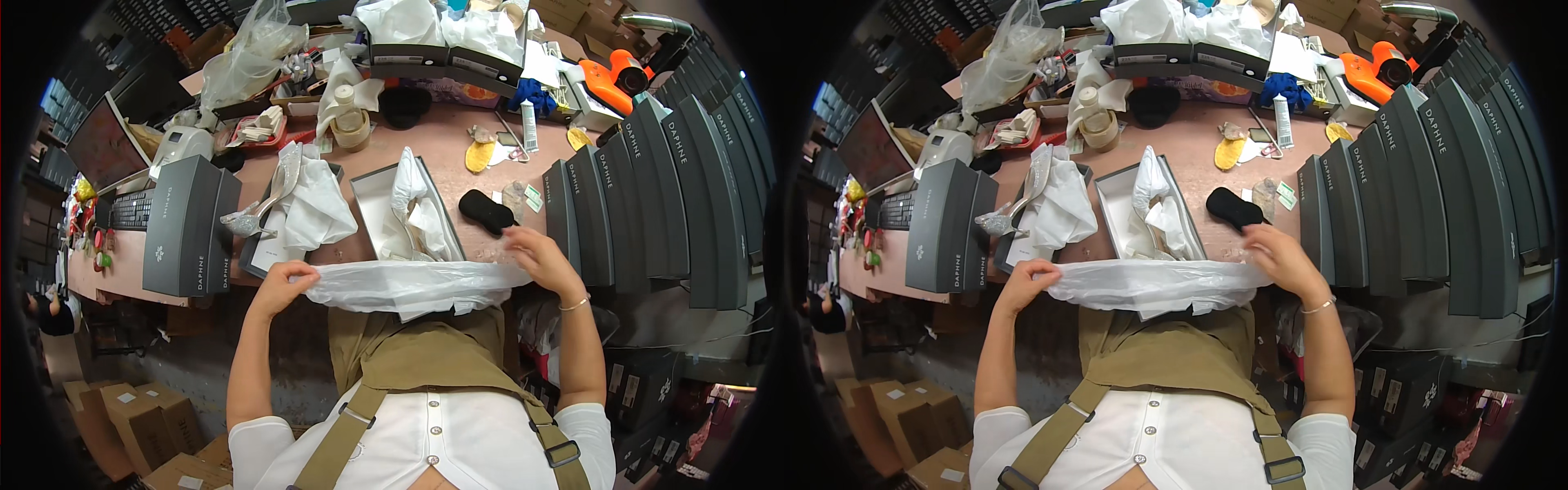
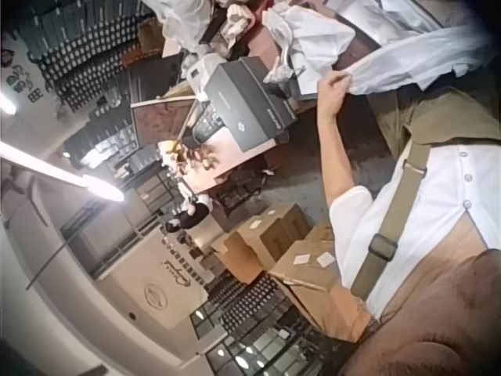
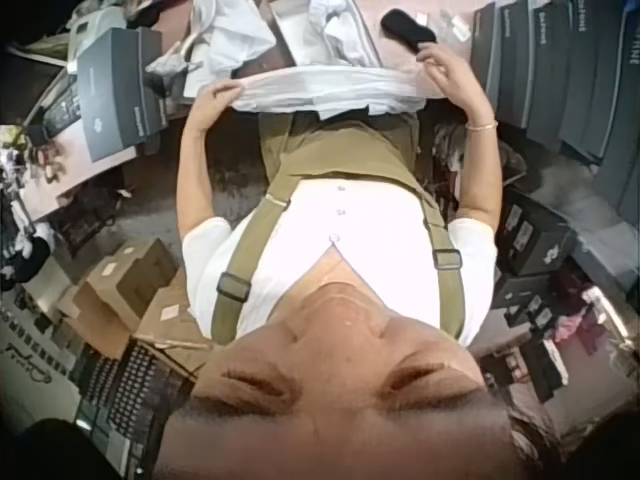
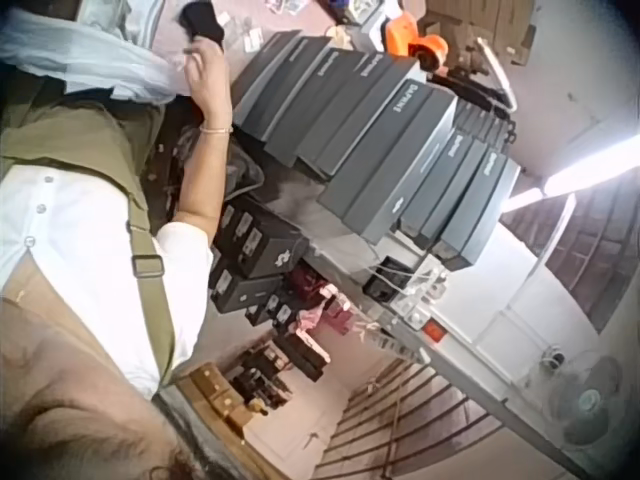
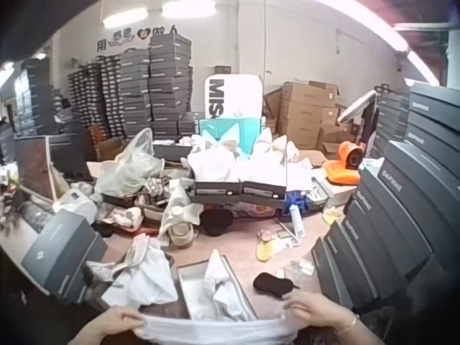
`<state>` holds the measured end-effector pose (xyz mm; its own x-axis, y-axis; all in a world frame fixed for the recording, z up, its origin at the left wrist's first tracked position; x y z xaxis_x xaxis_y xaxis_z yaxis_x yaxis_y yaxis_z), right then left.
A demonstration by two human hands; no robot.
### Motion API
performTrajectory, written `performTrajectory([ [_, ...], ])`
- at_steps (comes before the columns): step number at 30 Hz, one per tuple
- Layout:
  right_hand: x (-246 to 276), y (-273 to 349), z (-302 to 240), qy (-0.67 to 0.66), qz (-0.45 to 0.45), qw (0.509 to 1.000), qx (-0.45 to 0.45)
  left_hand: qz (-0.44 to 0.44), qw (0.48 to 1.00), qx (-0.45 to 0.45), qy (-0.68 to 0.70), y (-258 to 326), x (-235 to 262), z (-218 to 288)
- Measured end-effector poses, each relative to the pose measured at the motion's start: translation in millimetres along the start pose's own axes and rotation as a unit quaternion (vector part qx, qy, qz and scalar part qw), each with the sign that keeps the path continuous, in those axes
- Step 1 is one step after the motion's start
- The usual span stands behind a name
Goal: The recorder is packing finished silver high-heeled shoes into boxes using protective tissue paper and organizing them into stacks.
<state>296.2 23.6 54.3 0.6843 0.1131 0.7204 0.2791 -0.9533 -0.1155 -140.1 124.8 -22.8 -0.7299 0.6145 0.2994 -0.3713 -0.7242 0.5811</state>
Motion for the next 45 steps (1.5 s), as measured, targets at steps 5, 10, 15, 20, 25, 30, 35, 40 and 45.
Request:
performTrajectory([
  [5,-86.7,-81.9,-74.8,-0.069,-0.117,0.981,0.14,-0.027,0.989,-0.124,-0.073,33.5,-6.3,72.5],
  [10,-104.3,-64.0,-33.8,-0.014,-0.238,0.97,0.041,0.024,0.967,-0.199,-0.156,55.5,21.8,95.4],
  [15,-33.9,31.1,28.4,0.137,-0.206,0.965,-0.082,0.06,0.959,-0.206,-0.186,39.7,31.0,81.5],
  [20,18.0,13.9,-12.9,0.192,-0.117,0.965,-0.137,0.029,0.966,-0.2,-0.164,26.0,21.2,79.2],
  [25,-73.9,-97.1,-84.5,-0.027,-0.034,0.983,0.18,-0.007,0.956,-0.24,-0.17,34.0,13.3,96.6],
  [30,-122.6,-102.4,-52.9,-0.056,-0.167,0.978,0.112,0.042,0.994,-0.103,-0.02,27.4,66.3,59.5],
  [35,-98.3,-88.6,-51.3,-0.027,-0.139,0.989,0.039,0.229,0.897,-0.003,-0.378,-53.2,139.9,33.6],
  [40,-78.1,-85.1,-55.8,-0.011,-0.077,0.997,0.023,0.123,0.905,0.043,-0.405,-93.1,117.6,45.6],
  [45,-79.9,-85.5,-53.4,-0.036,-0.044,0.998,0.009,0.159,0.961,0.07,-0.216,-122.0,127.5,18.8],
])
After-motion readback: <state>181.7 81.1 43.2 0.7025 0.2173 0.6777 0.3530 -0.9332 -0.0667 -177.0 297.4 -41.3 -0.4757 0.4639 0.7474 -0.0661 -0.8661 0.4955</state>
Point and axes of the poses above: each hand's wrist, its own y-axis away from the middle knuckle, its own x-axis out of the back of the hand, z = x × y, the point moved 6 cm from there along -y, towards the middle knuckle, and after that the axes turned 12 degrees about x, right-handed, at the moved point
